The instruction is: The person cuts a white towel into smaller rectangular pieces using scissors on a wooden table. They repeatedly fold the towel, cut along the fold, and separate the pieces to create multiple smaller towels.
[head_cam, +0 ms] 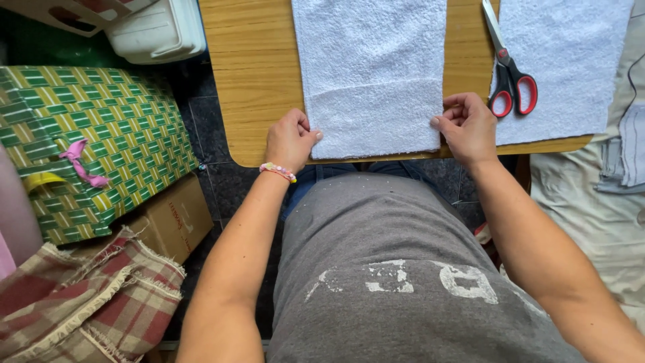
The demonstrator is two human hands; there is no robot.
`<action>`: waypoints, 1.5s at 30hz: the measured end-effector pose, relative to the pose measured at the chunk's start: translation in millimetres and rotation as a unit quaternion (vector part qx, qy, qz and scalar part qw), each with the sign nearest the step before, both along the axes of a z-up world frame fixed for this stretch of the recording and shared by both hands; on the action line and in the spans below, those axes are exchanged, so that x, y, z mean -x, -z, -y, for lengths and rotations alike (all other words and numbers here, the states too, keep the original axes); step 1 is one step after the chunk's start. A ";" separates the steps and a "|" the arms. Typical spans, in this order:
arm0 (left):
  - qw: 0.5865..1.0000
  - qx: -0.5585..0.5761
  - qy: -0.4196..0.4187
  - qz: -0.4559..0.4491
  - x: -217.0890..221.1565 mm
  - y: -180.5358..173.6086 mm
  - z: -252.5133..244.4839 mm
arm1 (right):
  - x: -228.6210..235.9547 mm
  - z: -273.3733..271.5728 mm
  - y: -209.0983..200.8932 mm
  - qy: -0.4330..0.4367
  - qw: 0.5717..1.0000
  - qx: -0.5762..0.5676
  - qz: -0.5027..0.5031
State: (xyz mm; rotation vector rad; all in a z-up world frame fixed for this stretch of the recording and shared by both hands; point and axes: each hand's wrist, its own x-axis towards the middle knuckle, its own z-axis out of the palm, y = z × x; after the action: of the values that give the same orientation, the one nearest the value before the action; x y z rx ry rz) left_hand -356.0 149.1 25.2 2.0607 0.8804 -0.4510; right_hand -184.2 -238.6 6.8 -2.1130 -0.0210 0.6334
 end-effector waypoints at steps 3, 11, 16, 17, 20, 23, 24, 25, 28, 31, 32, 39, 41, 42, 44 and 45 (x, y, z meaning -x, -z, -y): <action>1.000 -0.003 -0.011 -0.021 -3.3 -8.2 0.3 | -2.5 -0.4 0.6 -0.001 1.000 0.009 -0.001; 0.998 -0.029 -0.030 -0.041 -7.7 11.0 3.7 | -7.3 1.1 7.0 -0.024 0.996 0.080 0.023; 0.987 -0.140 0.005 0.073 -2.7 -11.8 14.3 | -17.1 25.4 4.5 -0.053 0.983 0.141 0.109; 0.956 -0.215 0.053 0.194 -3.4 -20.4 20.6 | -24.9 39.3 3.3 -0.062 0.969 0.156 0.181; 0.889 -0.228 0.187 0.350 -17.5 10.9 59.8 | -48.8 77.0 -26.9 -0.139 0.907 0.201 0.344; 0.822 -0.294 0.323 0.365 -46.5 31.0 105.0 | -75.3 114.9 -16.9 -0.165 0.870 0.272 0.376; 0.824 -0.294 0.318 0.365 -54.0 35.4 108.1 | -85.0 119.7 -8.8 -0.169 0.869 0.272 0.377; 0.833 -0.291 0.371 0.291 -59.3 39.9 113.0 | -92.0 126.6 -0.6 -0.187 0.878 0.261 0.356; 0.851 -0.262 0.408 0.199 -61.8 39.9 120.4 | -97.4 127.8 -2.4 -0.198 0.878 0.267 0.343; 0.865 -0.247 0.399 0.177 -63.4 36.8 122.8 | -98.6 118.0 -11.0 -0.191 0.883 0.284 0.322; 0.864 -0.253 0.401 0.169 -61.2 35.5 123.5 | -97.0 114.1 -12.8 -0.191 0.893 0.283 0.293; 0.798 -0.264 0.499 0.211 -95.7 44.5 151.9 | -89.2 91.0 -17.2 -0.182 0.900 0.343 0.198; 0.805 -0.216 0.501 0.232 -101.0 45.3 143.7 | -88.9 79.5 -24.9 -0.173 0.900 0.379 0.130; 0.801 -0.218 0.505 0.238 -113.5 45.2 141.9 | -97.6 74.1 -30.1 -0.165 0.900 0.382 0.134; 0.800 -0.229 0.512 0.213 -103.3 39.5 145.0 | -89.8 65.7 -41.0 -0.138 0.887 0.435 0.074; 0.800 -0.229 0.512 0.214 -101.2 36.7 149.7 | -89.2 61.2 -45.6 -0.137 0.886 0.436 0.074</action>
State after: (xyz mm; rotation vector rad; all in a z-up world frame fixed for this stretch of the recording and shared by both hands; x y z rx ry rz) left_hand -254.8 -0.6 -11.5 2.8188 -0.5447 -0.2916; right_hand -95.0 -299.8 52.4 -3.0720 -0.1464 0.7247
